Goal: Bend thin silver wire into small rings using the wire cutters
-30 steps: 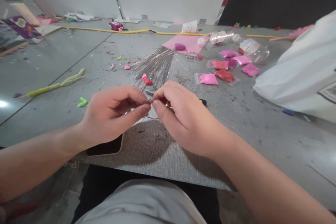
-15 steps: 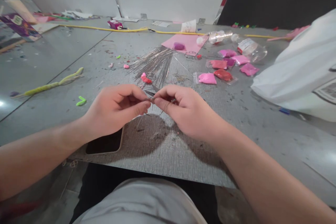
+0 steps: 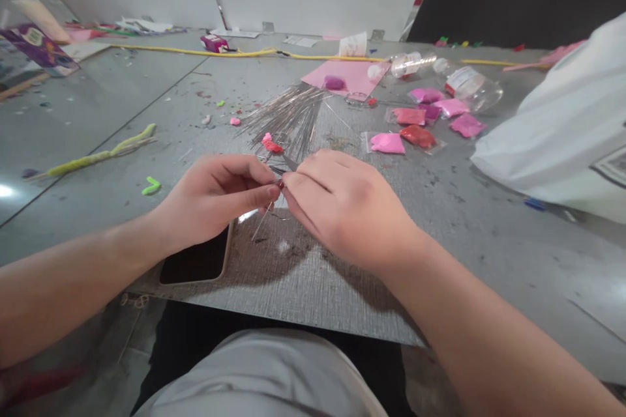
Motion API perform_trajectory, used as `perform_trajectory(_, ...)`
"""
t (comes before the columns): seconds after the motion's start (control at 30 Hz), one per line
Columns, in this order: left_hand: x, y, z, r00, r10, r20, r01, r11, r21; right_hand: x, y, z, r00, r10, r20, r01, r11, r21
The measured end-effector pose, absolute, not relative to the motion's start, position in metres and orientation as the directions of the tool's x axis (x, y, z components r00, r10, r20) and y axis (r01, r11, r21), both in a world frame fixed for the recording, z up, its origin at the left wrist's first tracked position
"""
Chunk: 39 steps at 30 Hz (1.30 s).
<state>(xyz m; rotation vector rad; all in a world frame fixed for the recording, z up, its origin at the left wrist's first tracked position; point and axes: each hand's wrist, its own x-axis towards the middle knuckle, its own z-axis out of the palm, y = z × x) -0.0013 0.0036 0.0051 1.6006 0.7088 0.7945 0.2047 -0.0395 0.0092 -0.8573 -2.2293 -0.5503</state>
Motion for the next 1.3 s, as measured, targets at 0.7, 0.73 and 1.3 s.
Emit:
perform_trajectory(0.7, -0.012, 0.006, 0.017, 0.730, 0.638, 0.246, 0.179, -0.526, 0.831, 0.211, -0.036, 0.011, -0.592, 0.566, 0.574, 0.504, 0.816, -0.285)
perform_trajectory(0.73, -0.012, 0.006, 0.017, 0.734, 0.621, 0.276, 0.185, -0.573, 0.798, 0.210, -0.036, 0.011, -0.551, 0.627, 0.551, 0.490, 0.778, -0.394)
perform_trajectory(1.3, -0.008, 0.006, 0.012, 0.567, 0.793, 0.222, 0.156, -0.368, 0.917, 0.189, -0.045, 0.002, -0.018, 0.956, 0.294, 0.257, 0.289, -0.922)
